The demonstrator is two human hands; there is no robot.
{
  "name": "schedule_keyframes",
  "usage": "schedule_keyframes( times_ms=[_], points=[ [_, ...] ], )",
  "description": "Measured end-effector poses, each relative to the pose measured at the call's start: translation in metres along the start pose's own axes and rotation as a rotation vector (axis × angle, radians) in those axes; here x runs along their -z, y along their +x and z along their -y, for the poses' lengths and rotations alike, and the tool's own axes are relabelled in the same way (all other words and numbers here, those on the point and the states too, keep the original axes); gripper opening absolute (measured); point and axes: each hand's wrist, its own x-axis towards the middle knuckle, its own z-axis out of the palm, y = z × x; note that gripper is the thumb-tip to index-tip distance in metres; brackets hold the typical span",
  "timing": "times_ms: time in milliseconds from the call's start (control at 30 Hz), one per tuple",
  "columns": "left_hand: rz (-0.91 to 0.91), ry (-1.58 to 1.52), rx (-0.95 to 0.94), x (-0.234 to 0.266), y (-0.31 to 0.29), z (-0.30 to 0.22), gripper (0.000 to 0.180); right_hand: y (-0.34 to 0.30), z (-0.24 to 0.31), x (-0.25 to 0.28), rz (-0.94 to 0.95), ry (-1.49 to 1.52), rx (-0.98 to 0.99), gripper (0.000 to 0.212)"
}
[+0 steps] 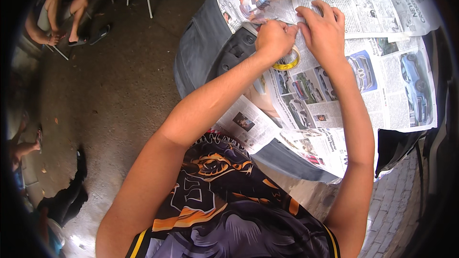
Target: The person tapes sheets of newspaper onto the hood and side of a black car using masking tape. They smooth the paper against the car's surface and secure it with strips of tape.
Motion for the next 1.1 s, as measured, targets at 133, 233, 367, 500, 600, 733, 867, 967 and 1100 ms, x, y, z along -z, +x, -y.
schedule_keyframes(
  times_ms=[133, 233, 367, 500, 600, 733, 867, 967, 1100],
  points=[
    [0.029, 0.037, 0.068, 0.007, -0.006, -0.005, 0.049, 0.000, 0.003, -0.004, -0.015, -0.029, -0.019, 0.034],
    [0.046, -0.024, 0.141, 0.009, -0.009, -0.001, 0.055, 0.001, 0.004, -0.003, -0.012, -0.008, -0.039, 0.034],
    [0.058, -0.026, 0.173, 0.011, -0.009, 0.004, 0.055, 0.002, 0.005, -0.003, -0.034, -0.010, -0.039, 0.035],
    [0.060, -0.105, 0.201, 0.013, -0.009, 0.008, 0.054, 0.003, 0.005, -0.003, -0.047, 0.009, -0.056, 0.037],
    [0.063, -0.148, 0.203, 0.014, -0.007, 0.019, 0.054, 0.006, 0.007, -0.002, -0.039, 0.012, -0.058, 0.037],
    [0.085, -0.111, 0.183, 0.018, -0.008, 0.029, 0.055, 0.006, 0.007, -0.002, -0.029, -0.001, -0.072, 0.035],
    [0.135, -0.140, 0.222, 0.028, -0.025, 0.044, 0.057, 0.004, 0.010, -0.002, -0.042, 0.006, -0.071, 0.035],
    [0.117, -0.114, 0.233, 0.031, -0.034, 0.050, 0.060, 0.006, 0.009, -0.004, -0.076, -0.001, -0.053, 0.034],
    [0.124, -0.102, 0.199, 0.030, -0.023, 0.043, 0.062, 0.009, 0.007, -0.006, -0.076, 0.004, -0.050, 0.031]
  ],
)
